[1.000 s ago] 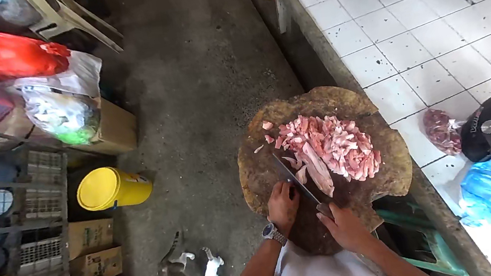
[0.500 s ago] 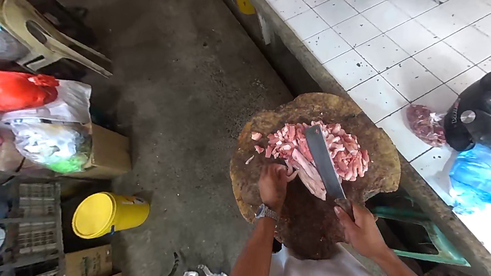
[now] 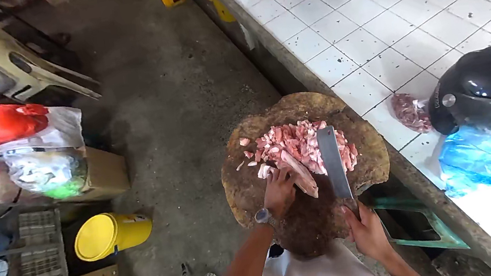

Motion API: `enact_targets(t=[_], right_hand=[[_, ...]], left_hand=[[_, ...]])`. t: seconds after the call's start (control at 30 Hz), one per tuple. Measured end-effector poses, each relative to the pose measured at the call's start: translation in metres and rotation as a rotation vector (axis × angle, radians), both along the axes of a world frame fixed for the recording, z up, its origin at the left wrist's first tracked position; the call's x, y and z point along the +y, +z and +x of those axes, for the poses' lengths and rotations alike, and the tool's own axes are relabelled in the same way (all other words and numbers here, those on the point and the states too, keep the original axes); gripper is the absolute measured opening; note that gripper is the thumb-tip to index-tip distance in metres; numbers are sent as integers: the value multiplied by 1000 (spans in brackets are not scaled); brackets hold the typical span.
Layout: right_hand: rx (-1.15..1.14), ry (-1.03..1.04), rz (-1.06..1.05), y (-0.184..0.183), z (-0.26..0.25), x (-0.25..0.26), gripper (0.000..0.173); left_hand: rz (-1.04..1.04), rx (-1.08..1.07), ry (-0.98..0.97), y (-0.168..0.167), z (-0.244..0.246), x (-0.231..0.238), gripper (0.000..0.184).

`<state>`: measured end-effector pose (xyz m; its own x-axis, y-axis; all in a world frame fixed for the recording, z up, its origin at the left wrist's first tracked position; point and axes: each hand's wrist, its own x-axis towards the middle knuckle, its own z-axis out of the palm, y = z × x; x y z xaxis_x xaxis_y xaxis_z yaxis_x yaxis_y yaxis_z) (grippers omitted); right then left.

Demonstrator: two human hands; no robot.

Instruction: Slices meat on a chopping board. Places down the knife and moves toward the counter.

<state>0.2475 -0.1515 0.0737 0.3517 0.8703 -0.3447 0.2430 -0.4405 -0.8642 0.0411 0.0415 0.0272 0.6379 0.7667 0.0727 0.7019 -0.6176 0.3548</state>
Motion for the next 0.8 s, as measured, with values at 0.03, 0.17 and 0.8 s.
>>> enact_targets(t=[0.03, 0.17, 0.8], right_hand=[[9, -1, 3, 1, 0, 1, 37], [40, -19, 21, 1, -1, 4, 36], [14, 30, 4, -1, 0, -8, 39]], left_hand=[[18, 24, 3, 3, 4, 9, 30], [-6, 213, -96, 24, 13, 35, 28], [-97, 216, -27, 43, -37, -56, 33]])
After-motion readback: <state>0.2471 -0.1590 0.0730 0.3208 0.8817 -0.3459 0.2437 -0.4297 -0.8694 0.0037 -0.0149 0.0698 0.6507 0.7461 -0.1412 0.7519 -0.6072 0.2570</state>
